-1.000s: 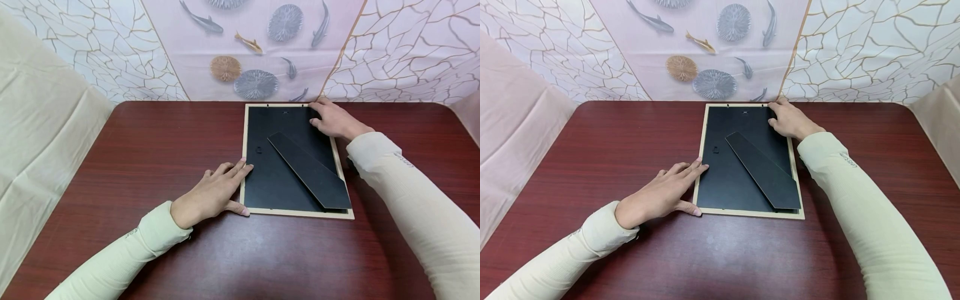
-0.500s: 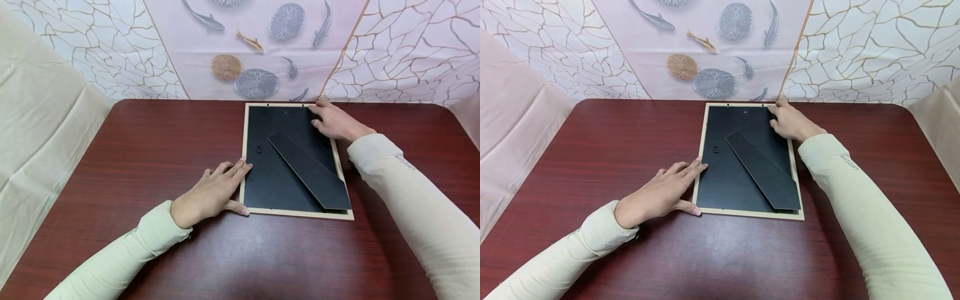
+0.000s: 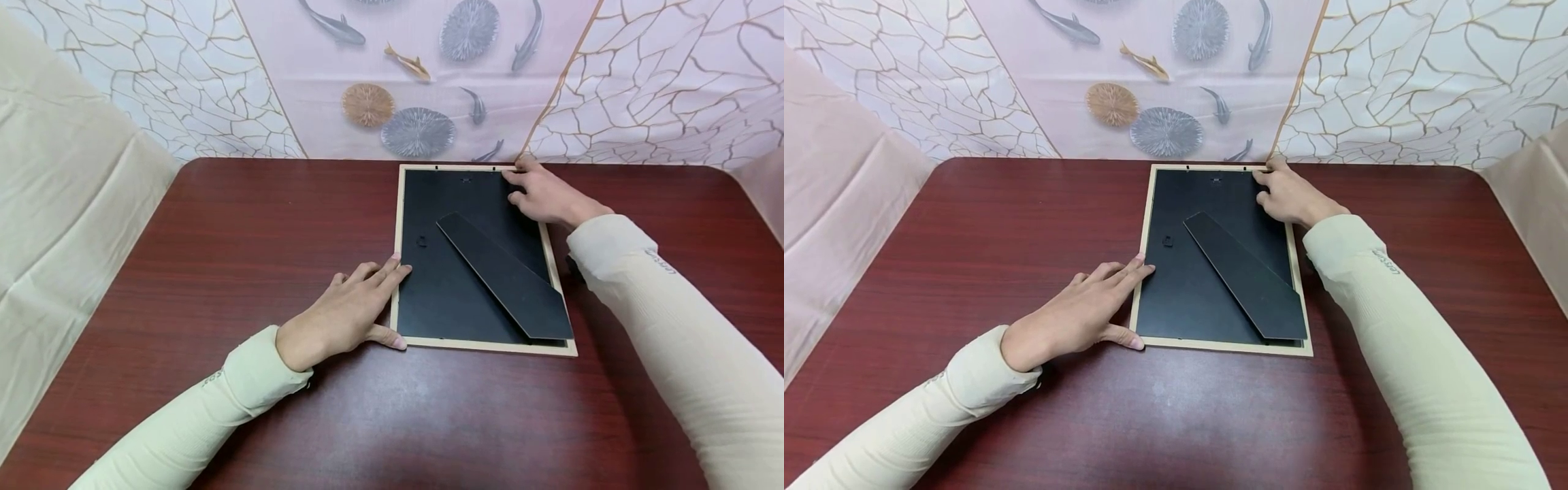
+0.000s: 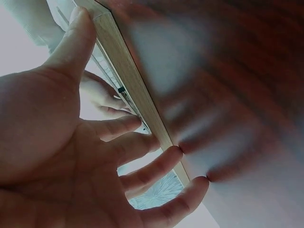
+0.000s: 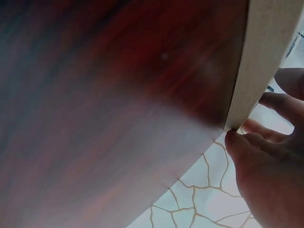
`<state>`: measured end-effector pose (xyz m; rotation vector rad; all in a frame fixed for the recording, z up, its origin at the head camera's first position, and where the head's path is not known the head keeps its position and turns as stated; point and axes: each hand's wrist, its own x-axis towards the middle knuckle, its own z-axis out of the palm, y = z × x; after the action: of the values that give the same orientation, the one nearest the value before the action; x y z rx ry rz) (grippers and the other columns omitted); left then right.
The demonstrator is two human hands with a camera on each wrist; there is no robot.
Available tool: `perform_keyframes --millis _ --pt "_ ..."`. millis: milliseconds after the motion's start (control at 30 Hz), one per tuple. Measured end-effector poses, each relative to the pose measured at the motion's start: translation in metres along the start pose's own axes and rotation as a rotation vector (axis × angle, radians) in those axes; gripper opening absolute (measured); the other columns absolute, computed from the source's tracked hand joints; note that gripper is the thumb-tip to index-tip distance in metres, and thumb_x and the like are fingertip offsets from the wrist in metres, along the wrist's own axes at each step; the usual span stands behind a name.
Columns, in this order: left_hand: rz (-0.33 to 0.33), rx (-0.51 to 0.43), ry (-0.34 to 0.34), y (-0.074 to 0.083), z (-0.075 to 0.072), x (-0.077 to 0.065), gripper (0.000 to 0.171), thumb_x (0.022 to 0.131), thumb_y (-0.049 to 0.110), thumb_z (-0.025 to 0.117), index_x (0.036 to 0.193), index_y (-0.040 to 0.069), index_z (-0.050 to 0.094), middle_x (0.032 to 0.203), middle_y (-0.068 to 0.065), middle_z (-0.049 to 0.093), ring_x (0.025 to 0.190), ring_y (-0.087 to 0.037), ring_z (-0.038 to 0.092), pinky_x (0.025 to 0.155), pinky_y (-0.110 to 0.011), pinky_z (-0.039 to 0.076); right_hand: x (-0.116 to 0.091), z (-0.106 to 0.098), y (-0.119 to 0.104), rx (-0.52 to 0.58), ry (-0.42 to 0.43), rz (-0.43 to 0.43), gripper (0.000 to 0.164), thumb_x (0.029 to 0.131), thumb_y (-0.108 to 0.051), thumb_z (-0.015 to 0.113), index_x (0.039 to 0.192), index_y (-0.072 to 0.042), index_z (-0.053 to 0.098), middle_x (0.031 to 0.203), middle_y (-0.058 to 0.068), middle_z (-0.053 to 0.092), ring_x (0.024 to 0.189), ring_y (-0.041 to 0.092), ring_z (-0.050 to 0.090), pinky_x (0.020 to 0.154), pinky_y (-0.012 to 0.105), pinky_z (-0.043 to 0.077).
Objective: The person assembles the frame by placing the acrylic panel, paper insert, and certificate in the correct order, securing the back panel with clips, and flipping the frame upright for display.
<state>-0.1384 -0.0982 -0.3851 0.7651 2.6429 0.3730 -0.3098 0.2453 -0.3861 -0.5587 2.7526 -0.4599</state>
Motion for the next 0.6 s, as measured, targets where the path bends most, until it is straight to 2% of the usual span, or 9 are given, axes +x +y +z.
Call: perform_keyframes --millis 300,433,600 --pt "-0.017 -0.037 0.012 -0.002 0.001 0.0 0.114 0.079 0.056 0.085 0.168 0.018 0.024 0.177 -0.001 0.014 0.155 -0.026 0.03 0.112 -0.061 0.036 0.001 0.003 0.003 0.029 -0.004 0.006 0.061 0.11 -0.013 0.041 0.162 0.009 0.019 0.166 0.038 0.008 0.152 0.055 0.02 0.117 0.065 0.028" --pt "-0.011 -0.043 0.017 -0.003 0.001 0.0 0.117 0.078 0.056 0.087 0.168 0.02 0.022 0.177 0.0 0.014 0.153 -0.027 0.031 0.11 -0.059 0.036 -0.001 0.003 0.006 0.051 -0.02 0.015 0.067 0.11 -0.017 0.046 0.166 0.003 0.013 0.17 0.036 0.002 0.157 0.054 0.008 0.122 0.068 0.02" --pt "-0.004 -0.056 0.019 -0.003 0.0 0.002 0.118 0.077 0.055 0.088 0.168 0.021 0.022 0.177 -0.001 0.014 0.153 -0.028 0.031 0.114 -0.063 0.033 0.0 -0.008 0.001 0.041 -0.023 0.031 0.08 0.107 -0.016 0.057 0.168 -0.004 0.007 0.171 0.035 0.007 0.159 0.053 0.008 0.123 0.07 0.017"
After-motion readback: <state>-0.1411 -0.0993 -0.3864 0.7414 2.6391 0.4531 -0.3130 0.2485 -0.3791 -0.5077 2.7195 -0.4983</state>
